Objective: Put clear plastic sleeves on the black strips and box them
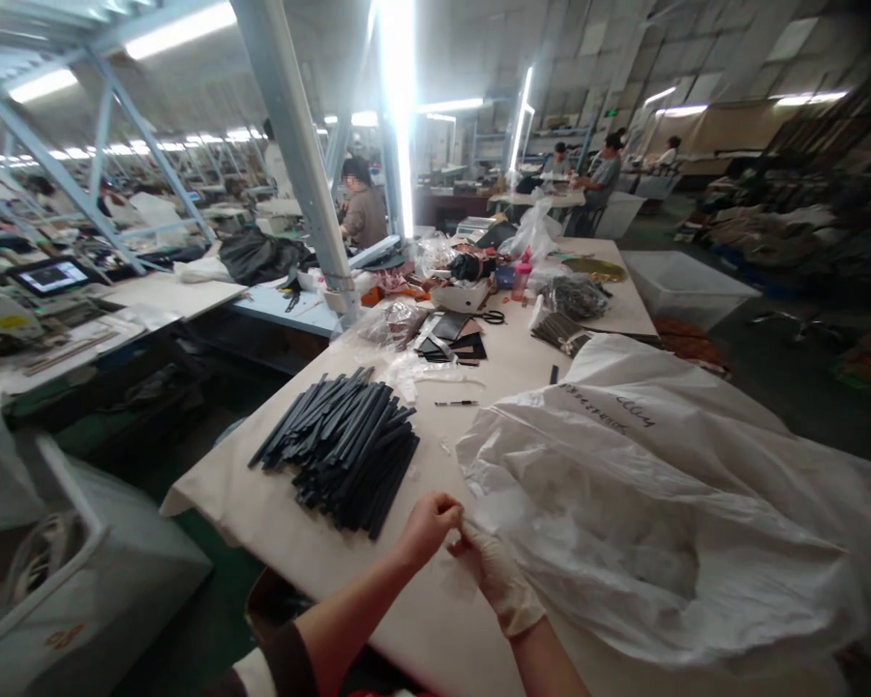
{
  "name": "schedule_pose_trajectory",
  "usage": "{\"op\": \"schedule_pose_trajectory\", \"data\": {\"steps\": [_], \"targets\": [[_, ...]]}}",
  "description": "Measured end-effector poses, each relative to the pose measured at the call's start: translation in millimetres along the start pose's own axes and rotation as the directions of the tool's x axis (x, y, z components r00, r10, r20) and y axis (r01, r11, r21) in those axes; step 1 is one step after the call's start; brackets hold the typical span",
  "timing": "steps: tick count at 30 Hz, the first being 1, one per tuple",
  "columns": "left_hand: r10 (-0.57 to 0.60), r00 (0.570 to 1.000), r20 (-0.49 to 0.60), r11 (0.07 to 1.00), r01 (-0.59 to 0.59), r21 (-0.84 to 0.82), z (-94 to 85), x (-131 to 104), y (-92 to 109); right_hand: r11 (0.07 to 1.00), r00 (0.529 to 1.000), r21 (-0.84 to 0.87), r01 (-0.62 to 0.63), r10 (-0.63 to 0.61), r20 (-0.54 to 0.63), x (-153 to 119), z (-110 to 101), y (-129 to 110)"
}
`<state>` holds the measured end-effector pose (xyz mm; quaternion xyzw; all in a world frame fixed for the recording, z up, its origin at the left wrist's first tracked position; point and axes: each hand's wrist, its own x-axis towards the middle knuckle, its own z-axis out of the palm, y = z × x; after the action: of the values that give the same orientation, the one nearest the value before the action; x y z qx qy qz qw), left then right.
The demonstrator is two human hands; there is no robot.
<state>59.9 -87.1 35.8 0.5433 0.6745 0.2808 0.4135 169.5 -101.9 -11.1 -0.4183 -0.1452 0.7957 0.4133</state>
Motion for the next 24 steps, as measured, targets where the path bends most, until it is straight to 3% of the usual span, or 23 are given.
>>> {"op": "schedule_pose_trajectory", "data": {"steps": [2,5,7,9,12,14,17,21,24], "targets": [[0.007,1.000,0.017,0.991,-0.010,0.136,-26.1,15,-9,0.998,0.998,-0.020,-0.051,0.050,-0.029,8,5,1],[0.027,0.998,-0.065,0.931,-0.002,0.366,-85.1,50,-21,0.997,0.997,0.036,-0.071,0.072,-0.038,17,16,-6],[0.024,0.988,-0.154,0.859,0.058,0.508,-122.9,76,-30,0.997,0.991,0.070,-0.045,0.053,-0.126,23,25,-11],[-0.002,0.978,-0.208,0.776,0.133,0.617,-147.3,98,-41,0.996,0.974,0.082,0.016,0.003,-0.227,28,33,-15],[-0.009,0.976,-0.219,0.670,0.168,0.723,-154.3,117,-58,0.991,0.979,0.090,0.097,-0.079,-0.187,36,39,-22],[0.011,0.978,-0.206,0.627,0.154,0.764,-148.0,120,-67,0.988,0.983,0.108,0.113,-0.096,-0.156,40,39,-27],[0.037,0.980,-0.198,0.593,0.138,0.793,-139.7,119,-75,0.989,0.976,0.102,0.104,-0.082,-0.200,42,38,-34],[0.056,0.974,-0.220,0.588,0.146,0.796,-141.4,119,-71,0.981,0.961,-0.001,0.192,-0.188,-0.201,39,39,-40],[0.088,0.972,-0.218,0.625,0.116,0.772,-143.6,111,-56,0.967,0.944,-0.035,0.254,-0.256,-0.209,33,36,-43]]}}
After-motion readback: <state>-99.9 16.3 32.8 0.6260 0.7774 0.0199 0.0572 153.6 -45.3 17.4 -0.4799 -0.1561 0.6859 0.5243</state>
